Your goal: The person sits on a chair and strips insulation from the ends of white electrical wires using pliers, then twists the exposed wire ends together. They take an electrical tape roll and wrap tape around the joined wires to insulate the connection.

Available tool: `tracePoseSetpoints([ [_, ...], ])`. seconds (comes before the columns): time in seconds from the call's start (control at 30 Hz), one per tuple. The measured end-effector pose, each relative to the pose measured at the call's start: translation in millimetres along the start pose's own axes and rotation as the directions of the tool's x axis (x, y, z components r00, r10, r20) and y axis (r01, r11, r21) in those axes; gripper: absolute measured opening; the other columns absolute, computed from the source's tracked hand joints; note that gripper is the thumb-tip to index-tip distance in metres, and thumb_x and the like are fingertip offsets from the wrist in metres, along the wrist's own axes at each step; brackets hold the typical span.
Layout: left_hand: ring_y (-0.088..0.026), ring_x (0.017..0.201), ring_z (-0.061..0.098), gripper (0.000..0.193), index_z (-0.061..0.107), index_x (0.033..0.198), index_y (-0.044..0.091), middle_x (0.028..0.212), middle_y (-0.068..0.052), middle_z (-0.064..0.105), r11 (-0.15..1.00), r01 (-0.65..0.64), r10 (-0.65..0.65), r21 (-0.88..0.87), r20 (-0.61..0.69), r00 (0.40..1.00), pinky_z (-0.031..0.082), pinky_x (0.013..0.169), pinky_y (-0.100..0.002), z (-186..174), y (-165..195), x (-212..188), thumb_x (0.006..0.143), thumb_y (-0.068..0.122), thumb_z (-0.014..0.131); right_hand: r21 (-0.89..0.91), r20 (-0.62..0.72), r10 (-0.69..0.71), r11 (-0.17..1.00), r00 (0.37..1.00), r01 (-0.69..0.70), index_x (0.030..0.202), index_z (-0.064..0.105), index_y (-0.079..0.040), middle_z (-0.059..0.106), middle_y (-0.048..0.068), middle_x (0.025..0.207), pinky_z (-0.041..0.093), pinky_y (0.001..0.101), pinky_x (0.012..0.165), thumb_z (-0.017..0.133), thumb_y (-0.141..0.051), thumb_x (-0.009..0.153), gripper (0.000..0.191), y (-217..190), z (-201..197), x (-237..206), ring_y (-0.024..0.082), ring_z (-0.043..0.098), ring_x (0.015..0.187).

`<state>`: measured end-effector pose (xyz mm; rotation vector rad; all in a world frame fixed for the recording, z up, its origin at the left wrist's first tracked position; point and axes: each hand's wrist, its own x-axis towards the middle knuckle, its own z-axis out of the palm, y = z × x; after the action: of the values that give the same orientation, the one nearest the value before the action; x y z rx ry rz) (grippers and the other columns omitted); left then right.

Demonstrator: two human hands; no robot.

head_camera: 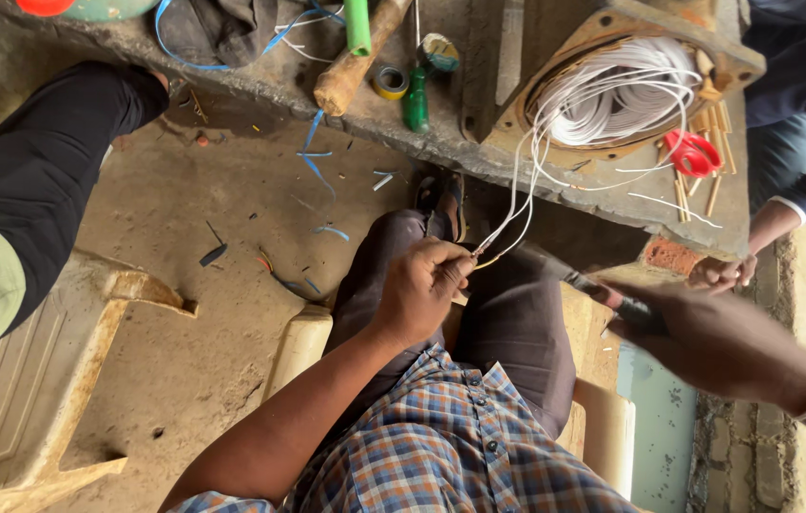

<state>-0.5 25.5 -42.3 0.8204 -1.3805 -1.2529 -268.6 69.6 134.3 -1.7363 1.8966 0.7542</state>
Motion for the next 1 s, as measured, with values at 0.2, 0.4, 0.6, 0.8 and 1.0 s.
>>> tracePoseSetpoints([
  [0.2,-0.013,0.068,0.071,0.015,0.072,0.103,-0.002,0.087,-0.008,0.068,0.994,0.025,-0.027,0.106,0.016,1.0,0.059,0.058,-0.025,-2.3,-1.7,5.6,0.1,0.013,0.069,0.729,0.293,-0.263,0.684,0.919,-0.037,0.116,0.063,-0.001,0.065,0.006,0.096,0.061,0.0366,0.086,0.059,-0.035,0.098,0.039,21.5,55.1,43.4,0.017,0.065,0.088],
  [0.4,-0.012,0.072,0.071,0.013,0.07,0.101,-0.001,0.091,-0.008,0.069,0.993,-0.025,0.026,0.112,-0.006,1.0,0.059,0.061,-0.025,0.2,-0.4,9.5,0.098,0.011,0.071,0.741,0.356,-0.293,0.667,0.887,-0.077,0.128,0.061,-0.009,0.07,0.004,0.107,0.064,0.0357,0.091,0.062,-0.038,0.092,0.046,11.2,42.5,54.7,0.013,0.069,0.099],
  [0.6,-0.014,0.069,0.068,0.012,0.07,0.098,0.001,0.088,-0.007,0.068,0.971,-0.06,0.059,0.233,0.012,0.998,0.056,0.059,-0.026,0.3,-3.3,14.1,0.098,0.013,0.071,0.637,0.456,-0.191,0.752,0.869,-0.169,0.131,0.064,-0.012,0.074,0.005,0.107,0.062,0.0346,0.086,0.059,-0.05,0.092,0.054,-5.4,19.9,55.0,0.014,0.073,0.095],
  [0.8,-0.015,0.071,0.069,0.012,0.068,0.096,0.001,0.088,-0.007,0.069,0.96,-0.124,0.119,0.251,0.035,0.992,0.057,0.061,-0.027,6.9,-4.8,15.2,0.099,0.012,0.072,0.603,0.432,-0.228,0.793,0.873,-0.091,0.12,0.061,-0.008,0.065,0.004,0.086,0.061,0.0327,0.073,0.06,-0.052,0.094,0.052,-4.4,17.3,53.8,0.012,0.065,0.077],
  [1.0,-0.019,0.077,0.068,0.011,0.067,0.098,0.0,0.087,-0.008,0.069,0.922,-0.228,0.232,0.313,0.025,0.972,0.055,0.064,-0.03,11.2,-6.2,17.1,0.101,0.011,0.069,0.621,0.329,-0.209,0.782,0.921,-0.044,0.128,0.061,-0.013,0.059,0.002,0.08,0.052,0.0319,0.062,0.063,-0.044,0.093,0.047,9.5,52.4,58.2,0.012,0.054,0.066],
])
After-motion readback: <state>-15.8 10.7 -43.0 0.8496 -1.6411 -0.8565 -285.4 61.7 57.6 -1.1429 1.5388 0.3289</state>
